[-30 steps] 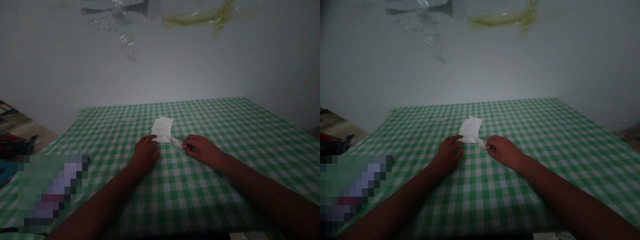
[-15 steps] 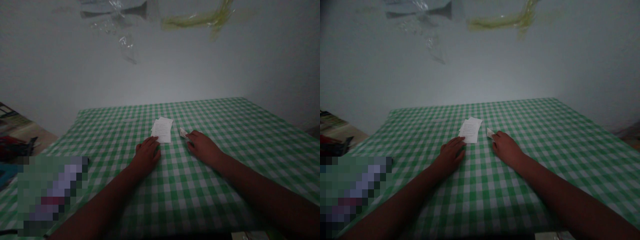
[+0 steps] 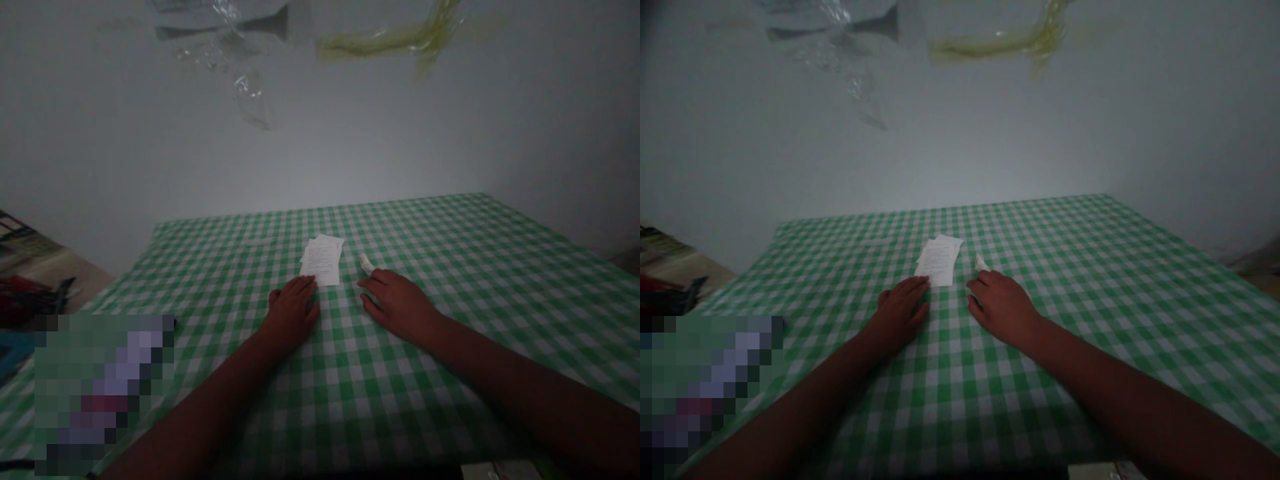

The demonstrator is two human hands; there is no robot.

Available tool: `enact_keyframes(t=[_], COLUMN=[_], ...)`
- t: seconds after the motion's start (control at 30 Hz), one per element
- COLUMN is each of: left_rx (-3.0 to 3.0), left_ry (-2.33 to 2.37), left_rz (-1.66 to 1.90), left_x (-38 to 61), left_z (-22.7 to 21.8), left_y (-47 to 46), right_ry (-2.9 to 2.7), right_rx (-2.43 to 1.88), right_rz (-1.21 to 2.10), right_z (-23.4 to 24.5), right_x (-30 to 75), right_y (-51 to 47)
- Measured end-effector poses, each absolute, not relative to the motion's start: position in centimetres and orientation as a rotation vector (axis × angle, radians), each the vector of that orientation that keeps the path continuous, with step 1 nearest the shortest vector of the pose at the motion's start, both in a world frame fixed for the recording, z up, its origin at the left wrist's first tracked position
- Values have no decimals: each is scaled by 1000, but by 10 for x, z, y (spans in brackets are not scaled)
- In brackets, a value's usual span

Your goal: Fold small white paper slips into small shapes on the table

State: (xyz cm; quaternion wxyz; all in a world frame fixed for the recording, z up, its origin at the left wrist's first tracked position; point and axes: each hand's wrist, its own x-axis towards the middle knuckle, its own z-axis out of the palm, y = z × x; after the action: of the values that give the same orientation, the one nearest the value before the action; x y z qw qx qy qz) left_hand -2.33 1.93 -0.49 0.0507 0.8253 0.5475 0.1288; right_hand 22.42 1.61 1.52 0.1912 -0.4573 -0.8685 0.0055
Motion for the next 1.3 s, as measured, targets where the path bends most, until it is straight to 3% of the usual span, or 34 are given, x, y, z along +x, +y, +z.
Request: enact_keyframes(t=[0.47,1.3], left_rx=[2526,2618], left_ry=[1650,1729], left_rz=[399,365], left_x=[-23,-23], left_z=[3,0], left_y=[15,15], right_ry=[-2635,-2680], right_rx=[-935,-1086], right_rz=[156,253], right_z=[4,-5], right_x=[215,209], right_y=[5,5])
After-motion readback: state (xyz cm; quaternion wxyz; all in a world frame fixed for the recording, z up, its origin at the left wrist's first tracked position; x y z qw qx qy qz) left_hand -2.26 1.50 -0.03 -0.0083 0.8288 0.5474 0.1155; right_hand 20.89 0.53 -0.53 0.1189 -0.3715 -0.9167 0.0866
